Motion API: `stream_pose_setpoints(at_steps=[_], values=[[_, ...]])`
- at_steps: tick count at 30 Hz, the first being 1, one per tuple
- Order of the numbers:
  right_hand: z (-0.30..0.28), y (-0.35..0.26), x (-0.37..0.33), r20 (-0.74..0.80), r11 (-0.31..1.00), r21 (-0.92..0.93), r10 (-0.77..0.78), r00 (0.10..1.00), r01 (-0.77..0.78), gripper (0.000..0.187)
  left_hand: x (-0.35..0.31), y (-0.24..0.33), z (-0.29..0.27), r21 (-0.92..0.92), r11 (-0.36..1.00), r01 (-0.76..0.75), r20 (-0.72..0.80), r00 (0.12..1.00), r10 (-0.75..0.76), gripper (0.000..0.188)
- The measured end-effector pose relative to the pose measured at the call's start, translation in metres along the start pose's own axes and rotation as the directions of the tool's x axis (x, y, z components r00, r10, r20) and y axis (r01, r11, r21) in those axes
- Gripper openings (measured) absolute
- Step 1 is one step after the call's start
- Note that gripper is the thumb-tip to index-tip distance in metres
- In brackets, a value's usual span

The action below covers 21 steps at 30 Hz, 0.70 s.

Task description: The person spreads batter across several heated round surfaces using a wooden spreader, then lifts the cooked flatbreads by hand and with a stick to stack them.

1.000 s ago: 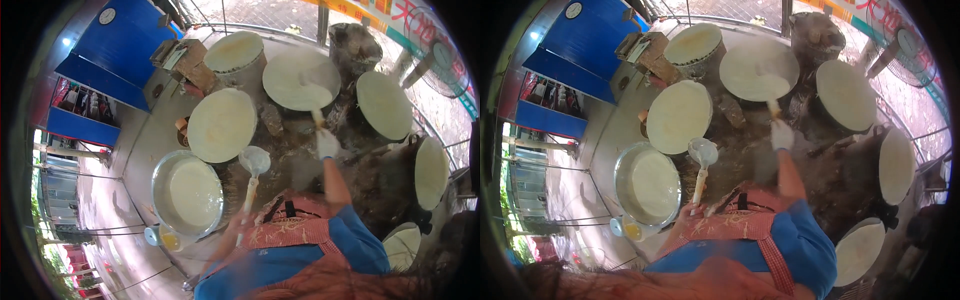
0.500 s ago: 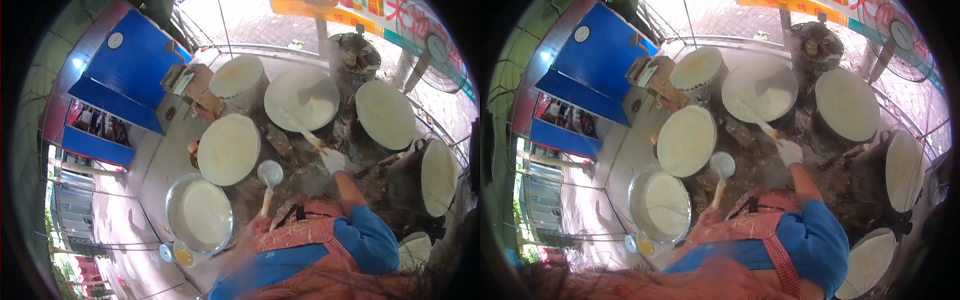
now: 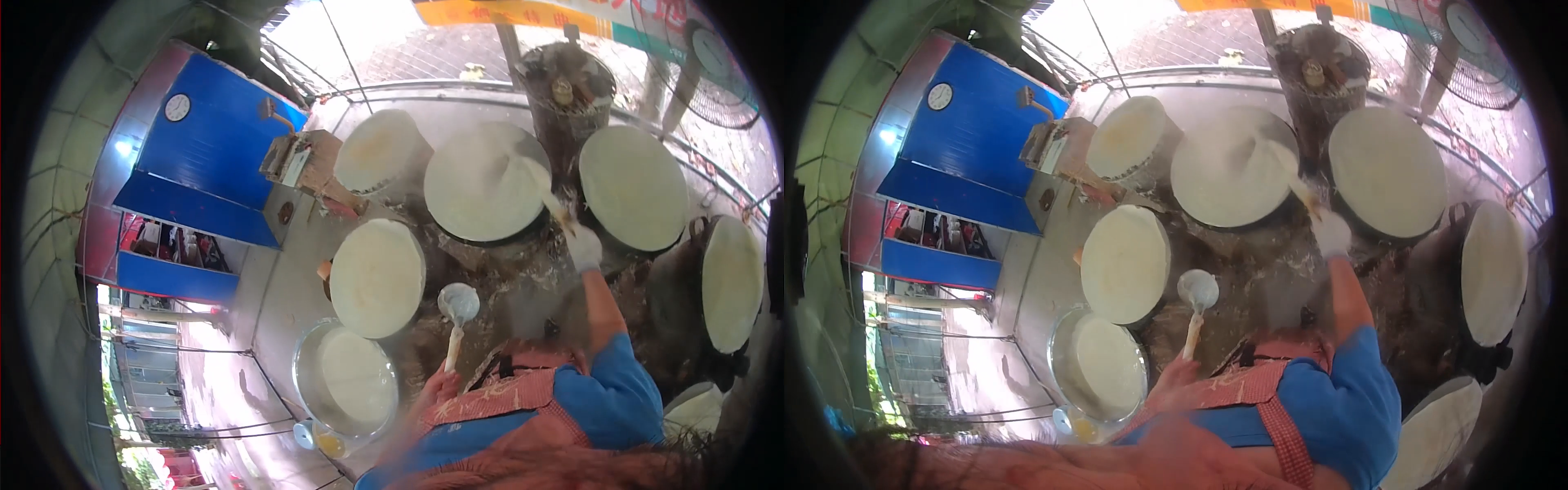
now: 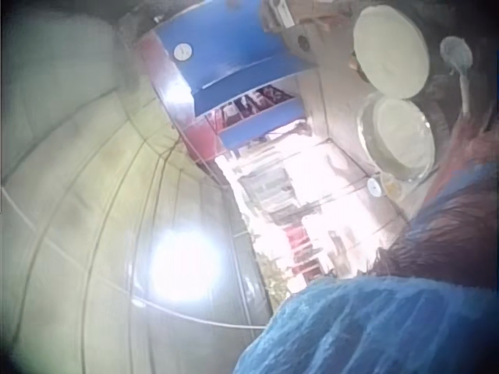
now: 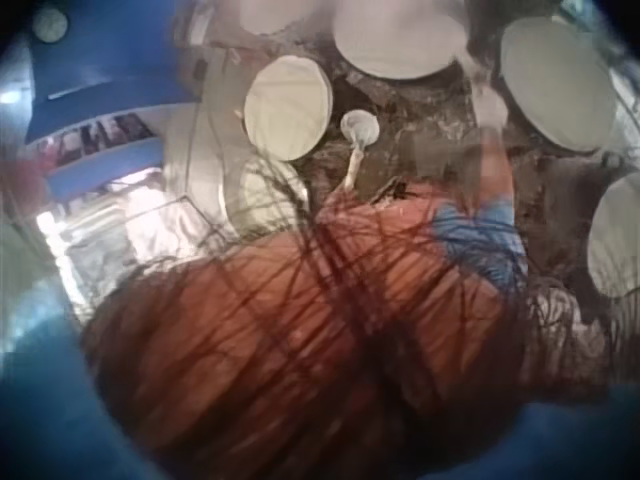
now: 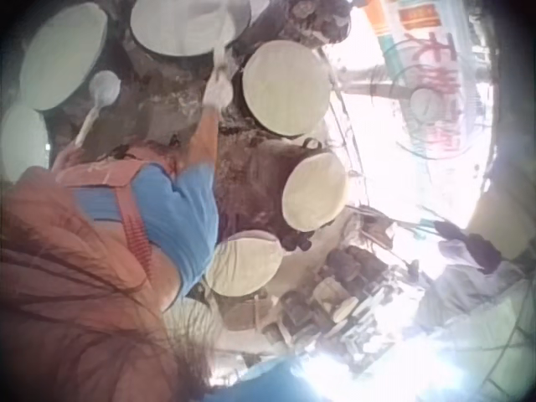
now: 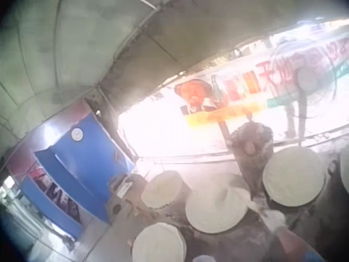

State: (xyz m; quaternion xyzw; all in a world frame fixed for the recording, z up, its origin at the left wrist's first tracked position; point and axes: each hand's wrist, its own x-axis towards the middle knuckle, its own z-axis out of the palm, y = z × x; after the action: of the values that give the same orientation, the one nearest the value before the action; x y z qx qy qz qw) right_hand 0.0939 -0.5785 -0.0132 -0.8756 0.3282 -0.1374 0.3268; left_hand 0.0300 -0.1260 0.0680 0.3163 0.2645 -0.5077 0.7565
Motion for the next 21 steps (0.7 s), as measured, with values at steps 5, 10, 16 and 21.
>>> stream_pose_setpoints(at_steps=[5,10,16,21], values=[[0.034,-0.003,-0.032,0.256,0.930,-0.226,-0.231,0.939,0.290,0.030,0.015,-0.003,0.001,-0.165,0.980,0.113,-0.092,0.987,-0.129,0.044],[0.021,0.018,0.048,0.067,0.994,0.097,0.050,0.997,-0.056,0.035,0.019,-0.014,0.011,-0.168,0.984,0.057,0.025,0.998,-0.053,0.040],[0.028,-0.022,0.148,0.111,0.963,0.268,0.003,0.994,-0.033,0.036,-0.011,-0.014,0.025,-0.045,0.986,-0.159,0.065,0.985,0.161,0.035],[0.062,-0.050,0.040,0.180,0.914,0.404,-0.109,0.978,0.027,0.033,0.025,0.006,-0.015,-0.095,0.993,-0.071,0.096,0.992,0.080,0.020]])
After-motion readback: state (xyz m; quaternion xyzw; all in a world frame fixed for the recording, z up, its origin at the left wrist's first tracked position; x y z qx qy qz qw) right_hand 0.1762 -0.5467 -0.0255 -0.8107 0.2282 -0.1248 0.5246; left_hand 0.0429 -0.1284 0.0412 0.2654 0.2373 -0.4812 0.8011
